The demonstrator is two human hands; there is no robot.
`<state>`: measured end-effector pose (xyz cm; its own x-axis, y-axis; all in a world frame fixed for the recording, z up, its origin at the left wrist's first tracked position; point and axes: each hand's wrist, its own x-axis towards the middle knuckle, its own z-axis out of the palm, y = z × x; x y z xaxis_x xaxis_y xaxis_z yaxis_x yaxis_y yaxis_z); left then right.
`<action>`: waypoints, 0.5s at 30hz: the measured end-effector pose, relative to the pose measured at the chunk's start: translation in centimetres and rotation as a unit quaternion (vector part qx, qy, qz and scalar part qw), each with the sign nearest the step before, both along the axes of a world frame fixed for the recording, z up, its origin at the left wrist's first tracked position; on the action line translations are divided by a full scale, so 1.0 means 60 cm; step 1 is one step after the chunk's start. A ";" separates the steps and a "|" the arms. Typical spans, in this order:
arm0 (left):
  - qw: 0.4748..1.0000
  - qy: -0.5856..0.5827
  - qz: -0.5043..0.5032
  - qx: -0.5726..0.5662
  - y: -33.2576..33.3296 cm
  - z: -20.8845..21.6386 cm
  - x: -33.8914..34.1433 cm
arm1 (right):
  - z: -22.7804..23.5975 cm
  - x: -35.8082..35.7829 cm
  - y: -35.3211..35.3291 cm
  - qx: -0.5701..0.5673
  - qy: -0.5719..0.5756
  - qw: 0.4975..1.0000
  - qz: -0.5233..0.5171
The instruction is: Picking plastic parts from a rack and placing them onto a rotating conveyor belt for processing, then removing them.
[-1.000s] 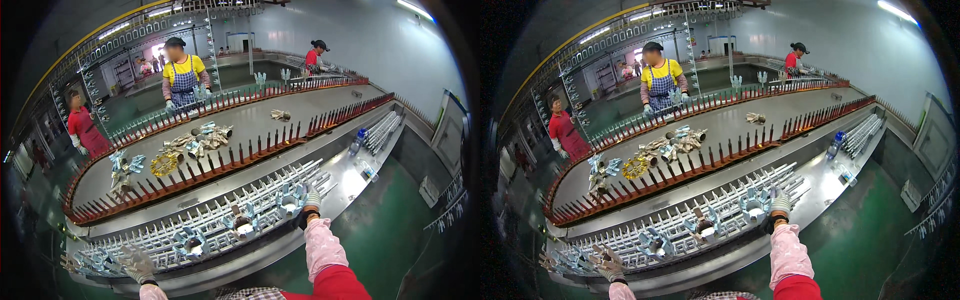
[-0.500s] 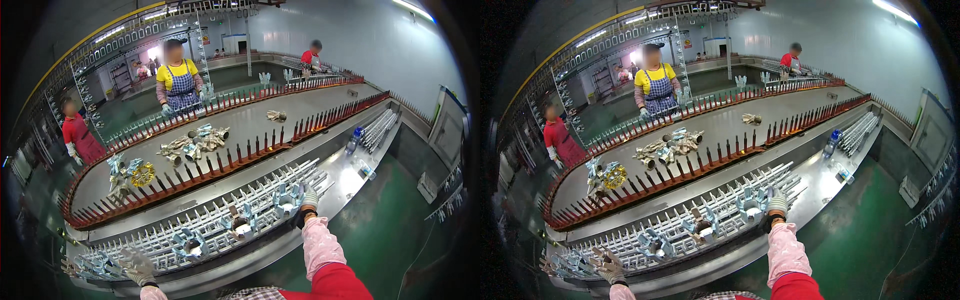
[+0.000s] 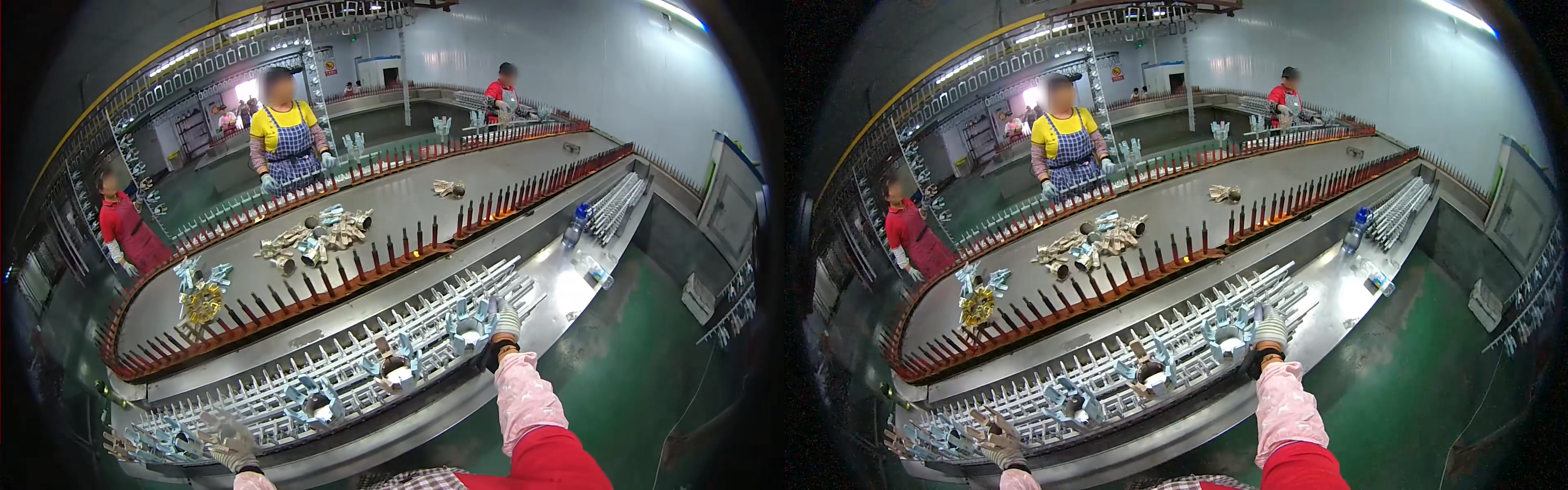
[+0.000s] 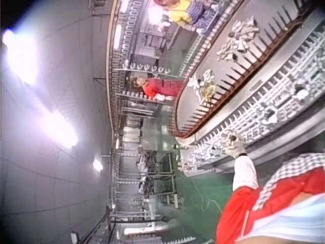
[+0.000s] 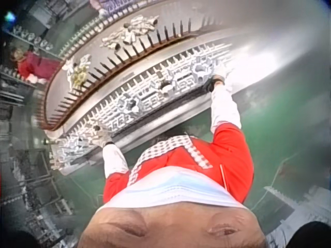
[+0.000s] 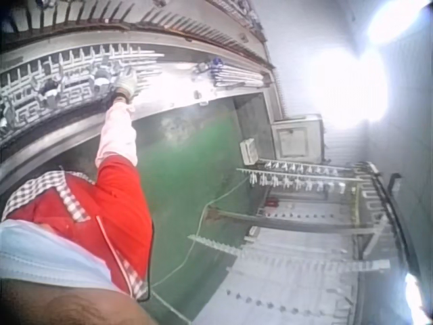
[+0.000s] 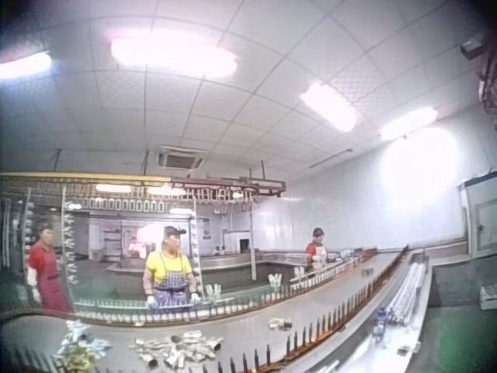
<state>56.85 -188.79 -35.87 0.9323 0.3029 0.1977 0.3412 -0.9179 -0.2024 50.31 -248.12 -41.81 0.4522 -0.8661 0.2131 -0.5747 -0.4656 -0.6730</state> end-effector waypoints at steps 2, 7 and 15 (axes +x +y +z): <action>0.999 0.044 -0.004 -0.029 -0.006 0.013 0.007 | 0.004 0.003 0.000 -0.005 -0.006 1.000 0.003; 0.996 0.024 -0.005 -0.085 0.013 0.005 -0.011 | -0.018 -0.003 -0.015 -0.068 0.005 0.997 0.038; 0.485 -0.367 -0.129 -0.784 0.029 -0.048 -0.011 | -0.049 0.005 -0.015 -0.025 0.039 0.999 0.025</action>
<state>56.21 -187.07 -38.77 0.8321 0.5094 0.2194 -0.3728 0.2207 0.9013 50.60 -249.01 -44.73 0.5110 -0.8312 0.2191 -0.5994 -0.5272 -0.6023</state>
